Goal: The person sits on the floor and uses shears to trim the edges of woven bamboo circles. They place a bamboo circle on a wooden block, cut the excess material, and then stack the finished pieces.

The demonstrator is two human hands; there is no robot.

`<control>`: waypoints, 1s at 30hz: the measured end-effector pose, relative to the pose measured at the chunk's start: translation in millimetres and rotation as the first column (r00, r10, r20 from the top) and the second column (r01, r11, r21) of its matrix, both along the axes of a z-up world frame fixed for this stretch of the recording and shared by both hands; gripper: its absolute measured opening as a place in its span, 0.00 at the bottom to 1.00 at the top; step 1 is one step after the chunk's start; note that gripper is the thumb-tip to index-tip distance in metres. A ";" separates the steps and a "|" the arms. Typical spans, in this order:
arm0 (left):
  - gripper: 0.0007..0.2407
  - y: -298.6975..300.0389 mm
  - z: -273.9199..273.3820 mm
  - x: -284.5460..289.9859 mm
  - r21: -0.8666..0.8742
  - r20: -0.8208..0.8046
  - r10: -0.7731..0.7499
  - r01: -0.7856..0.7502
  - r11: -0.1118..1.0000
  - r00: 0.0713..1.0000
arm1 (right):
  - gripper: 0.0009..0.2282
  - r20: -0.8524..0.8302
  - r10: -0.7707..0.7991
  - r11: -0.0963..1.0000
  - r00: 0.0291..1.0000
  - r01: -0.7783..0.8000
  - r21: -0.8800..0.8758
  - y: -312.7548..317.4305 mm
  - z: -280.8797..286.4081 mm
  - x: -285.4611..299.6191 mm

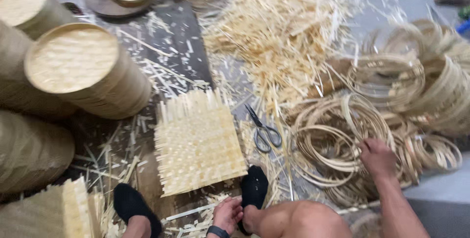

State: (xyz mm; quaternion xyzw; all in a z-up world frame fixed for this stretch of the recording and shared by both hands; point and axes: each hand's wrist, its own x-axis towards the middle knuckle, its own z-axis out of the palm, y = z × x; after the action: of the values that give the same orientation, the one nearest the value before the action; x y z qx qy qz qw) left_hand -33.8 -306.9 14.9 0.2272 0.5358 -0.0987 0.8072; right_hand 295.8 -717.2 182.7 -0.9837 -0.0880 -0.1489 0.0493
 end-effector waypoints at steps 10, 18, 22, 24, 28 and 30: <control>0.14 3.2 49.0 10.8 -0.012 0.120 -0.026 0.027 1.000 0.992 | 0.16 -0.432 -0.020 0.976 0.902 0.112 0.189 -10.6 41.3 19.5; 0.13 45.8 124.4 45.6 0.604 0.208 -0.746 0.517 0.607 0.632 | 0.16 -0.063 0.150 0.954 0.987 -0.128 0.271 86.5 174.5 -8.1; 0.20 106.1 197.4 101.5 0.891 0.197 -0.566 0.095 0.443 0.801 | 0.17 0.032 0.504 0.555 0.863 -0.352 0.754 184.6 247.7 -22.9; 0.24 143.9 234.4 117.6 0.812 0.495 -0.470 -0.198 0.549 0.731 | 0.21 -0.160 0.736 0.191 0.658 0.025 0.981 241.2 263.4 -33.6; 0.22 203.2 283.6 106.5 0.159 0.830 0.078 -0.368 0.916 0.552 | 0.24 -0.371 0.786 0.163 0.494 0.412 0.896 334.8 255.6 -50.6; 0.16 222.5 293.8 93.3 0.011 0.858 0.206 -0.418 0.909 0.471 | 0.21 -0.328 0.838 0.163 0.436 0.375 0.913 363.0 242.1 -51.7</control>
State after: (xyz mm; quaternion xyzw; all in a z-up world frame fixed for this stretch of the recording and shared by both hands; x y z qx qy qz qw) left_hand 59.5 -84.5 308.7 0.2312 0.1203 0.2322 0.9371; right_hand 244.1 -354.3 424.8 -0.5981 -0.1310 0.3534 0.7072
